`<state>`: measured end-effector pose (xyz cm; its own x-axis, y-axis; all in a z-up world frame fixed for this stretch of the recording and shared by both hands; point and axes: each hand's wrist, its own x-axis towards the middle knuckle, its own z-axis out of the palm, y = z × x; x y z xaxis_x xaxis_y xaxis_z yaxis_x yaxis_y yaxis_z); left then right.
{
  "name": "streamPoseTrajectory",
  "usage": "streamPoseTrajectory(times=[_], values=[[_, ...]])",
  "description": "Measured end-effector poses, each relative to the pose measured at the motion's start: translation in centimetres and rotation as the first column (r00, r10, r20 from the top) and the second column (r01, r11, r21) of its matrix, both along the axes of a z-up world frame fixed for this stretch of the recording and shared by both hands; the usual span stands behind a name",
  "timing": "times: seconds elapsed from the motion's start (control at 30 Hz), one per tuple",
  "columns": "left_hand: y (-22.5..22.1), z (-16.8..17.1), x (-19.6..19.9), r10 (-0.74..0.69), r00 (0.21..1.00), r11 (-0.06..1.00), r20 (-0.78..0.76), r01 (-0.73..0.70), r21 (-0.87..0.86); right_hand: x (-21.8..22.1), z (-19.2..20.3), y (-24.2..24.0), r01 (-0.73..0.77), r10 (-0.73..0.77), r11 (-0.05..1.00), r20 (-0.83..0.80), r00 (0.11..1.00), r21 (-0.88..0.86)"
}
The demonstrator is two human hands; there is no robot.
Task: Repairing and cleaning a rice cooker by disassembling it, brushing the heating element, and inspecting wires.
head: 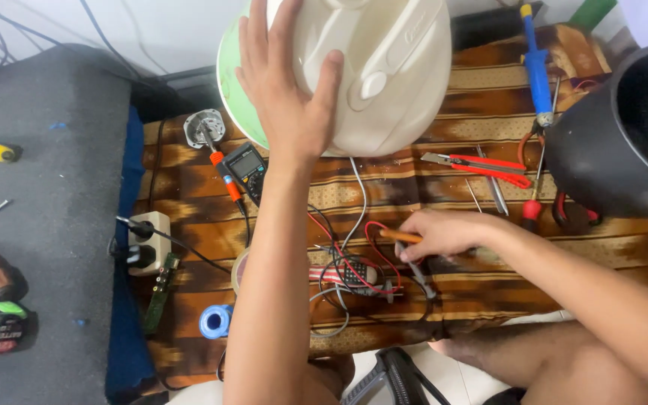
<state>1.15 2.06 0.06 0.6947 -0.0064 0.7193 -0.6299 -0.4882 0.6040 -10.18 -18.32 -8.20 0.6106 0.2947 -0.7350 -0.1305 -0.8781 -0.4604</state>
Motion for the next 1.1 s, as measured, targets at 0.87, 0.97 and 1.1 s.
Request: streamPoseTrajectory(times=[0.87,0.97,1.1], values=[[-0.2,0.1,-0.1,-0.016,0.997,0.998,0.079,0.012,0.054,1.7,1.6,-11.3,0.435,-0.534,0.818,0.216,0.818,0.376],[-0.1,-0.2,0.4,-0.023,0.993,0.999,0.116,0.018,0.047,1.4,2.8,-10.0,0.39,-0.405,0.905,0.07,0.911,0.168],[0.0,0.0,0.1,-0.029,0.992,0.999,0.122,0.024,0.045,2.0,1.7,-10.0,0.571,-0.592,0.801,0.386,0.708,0.181]])
